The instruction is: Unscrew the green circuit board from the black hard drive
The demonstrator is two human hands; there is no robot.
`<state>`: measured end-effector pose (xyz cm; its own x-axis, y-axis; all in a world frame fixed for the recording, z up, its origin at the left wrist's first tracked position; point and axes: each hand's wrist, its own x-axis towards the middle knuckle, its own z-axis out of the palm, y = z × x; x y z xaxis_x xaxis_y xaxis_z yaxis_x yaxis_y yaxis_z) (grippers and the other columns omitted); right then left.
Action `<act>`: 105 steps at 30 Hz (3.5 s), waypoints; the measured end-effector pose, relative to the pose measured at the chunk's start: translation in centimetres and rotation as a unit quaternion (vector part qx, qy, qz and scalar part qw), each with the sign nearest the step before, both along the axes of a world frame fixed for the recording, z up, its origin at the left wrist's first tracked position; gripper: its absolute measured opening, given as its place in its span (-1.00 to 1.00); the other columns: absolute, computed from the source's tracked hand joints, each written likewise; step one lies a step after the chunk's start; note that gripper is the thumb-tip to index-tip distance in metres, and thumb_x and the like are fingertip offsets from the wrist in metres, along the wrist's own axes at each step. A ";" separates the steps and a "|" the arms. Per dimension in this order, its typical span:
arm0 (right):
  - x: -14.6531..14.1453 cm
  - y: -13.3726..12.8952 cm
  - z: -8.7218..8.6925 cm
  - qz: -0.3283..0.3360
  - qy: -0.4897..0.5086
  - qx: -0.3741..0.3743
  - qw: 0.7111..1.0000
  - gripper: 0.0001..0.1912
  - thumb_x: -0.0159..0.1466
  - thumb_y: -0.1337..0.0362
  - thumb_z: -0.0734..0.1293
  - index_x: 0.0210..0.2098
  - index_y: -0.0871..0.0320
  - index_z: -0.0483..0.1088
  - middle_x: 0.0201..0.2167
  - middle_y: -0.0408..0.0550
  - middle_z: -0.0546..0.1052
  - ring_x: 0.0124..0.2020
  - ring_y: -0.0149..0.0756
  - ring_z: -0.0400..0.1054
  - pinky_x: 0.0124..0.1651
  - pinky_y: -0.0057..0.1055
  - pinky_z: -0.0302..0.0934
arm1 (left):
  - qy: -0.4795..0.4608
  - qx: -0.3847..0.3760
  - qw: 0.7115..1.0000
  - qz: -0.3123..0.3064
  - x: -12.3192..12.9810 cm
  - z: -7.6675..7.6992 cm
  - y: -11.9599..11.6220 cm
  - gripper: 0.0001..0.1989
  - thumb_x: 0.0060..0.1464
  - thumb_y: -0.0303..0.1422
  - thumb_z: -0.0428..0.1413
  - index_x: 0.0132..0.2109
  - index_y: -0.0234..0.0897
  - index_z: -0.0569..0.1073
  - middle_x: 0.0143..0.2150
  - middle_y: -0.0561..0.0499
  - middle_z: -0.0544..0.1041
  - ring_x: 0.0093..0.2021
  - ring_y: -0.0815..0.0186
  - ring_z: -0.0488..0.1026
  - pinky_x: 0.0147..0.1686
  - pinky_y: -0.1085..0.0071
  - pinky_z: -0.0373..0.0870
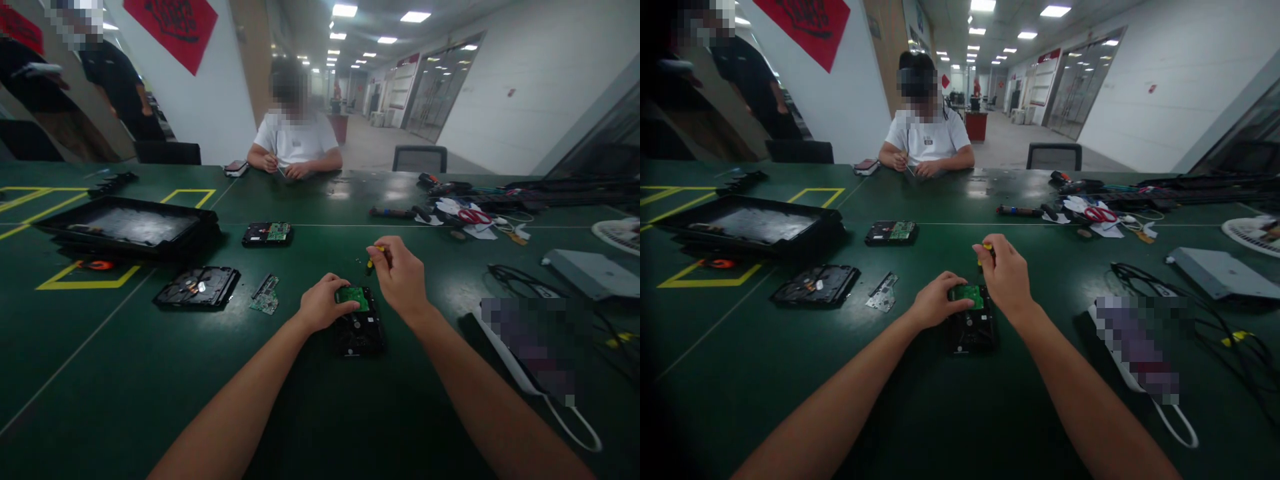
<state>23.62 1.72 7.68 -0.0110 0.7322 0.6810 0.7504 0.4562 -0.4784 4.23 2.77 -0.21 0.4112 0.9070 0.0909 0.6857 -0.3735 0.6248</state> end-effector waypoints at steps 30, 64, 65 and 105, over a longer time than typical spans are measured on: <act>0.1 -2.8 -6.4 -0.007 0.056 0.088 0.994 -0.39 0.37 0.23 0.42 0.34 -0.05 0.17 0.13 0.07 0.50 -0.14 -0.18 0.58 -0.02 -0.09 0.59 | 0.000 0.012 1.000 -0.008 -0.4 -0.2 0.5 -0.44 0.10 0.08 0.30 0.15 -0.08 0.56 0.15 0.00 0.54 0.08 0.14 0.55 0.01 0.28 0.46; 0.0 -3.1 -5.8 0.028 0.028 0.077 0.996 -0.42 0.44 0.26 0.34 0.39 -0.09 0.15 0.08 0.05 0.52 -0.08 -0.17 0.55 0.05 -0.06 0.54 | -0.027 0.010 0.999 -0.022 -0.3 -0.6 0.6 -0.46 0.13 0.05 0.29 0.17 -0.09 0.55 0.13 -0.05 0.54 0.04 0.11 0.56 -0.03 0.27 0.48; -0.1 -3.2 -5.9 0.033 0.028 0.075 0.996 -0.42 0.44 0.26 0.33 0.40 -0.09 0.15 0.09 0.06 0.51 -0.06 -0.16 0.55 0.06 -0.06 0.54 | -0.028 0.008 0.999 -0.022 -0.3 -0.6 0.6 -0.46 0.13 0.05 0.29 0.17 -0.09 0.55 0.13 -0.05 0.54 0.03 0.11 0.57 -0.05 0.27 0.48; 0.4 -3.2 -5.3 0.019 0.044 0.114 0.992 -0.41 0.39 0.39 0.37 0.33 -0.09 0.21 0.04 0.04 0.51 0.07 -0.13 0.47 0.07 -0.06 0.53 | -0.042 -0.022 0.999 -0.021 -0.1 -1.1 0.8 -0.51 0.15 0.02 0.27 0.16 -0.05 0.53 0.13 -0.02 0.52 0.01 0.12 0.56 -0.04 0.26 0.50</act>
<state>23.98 -1.43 2.38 0.0314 0.5586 0.8288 0.6901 0.5878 -0.4223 4.15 3.60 -1.29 0.4410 0.8933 0.0864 0.6152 -0.3710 0.6956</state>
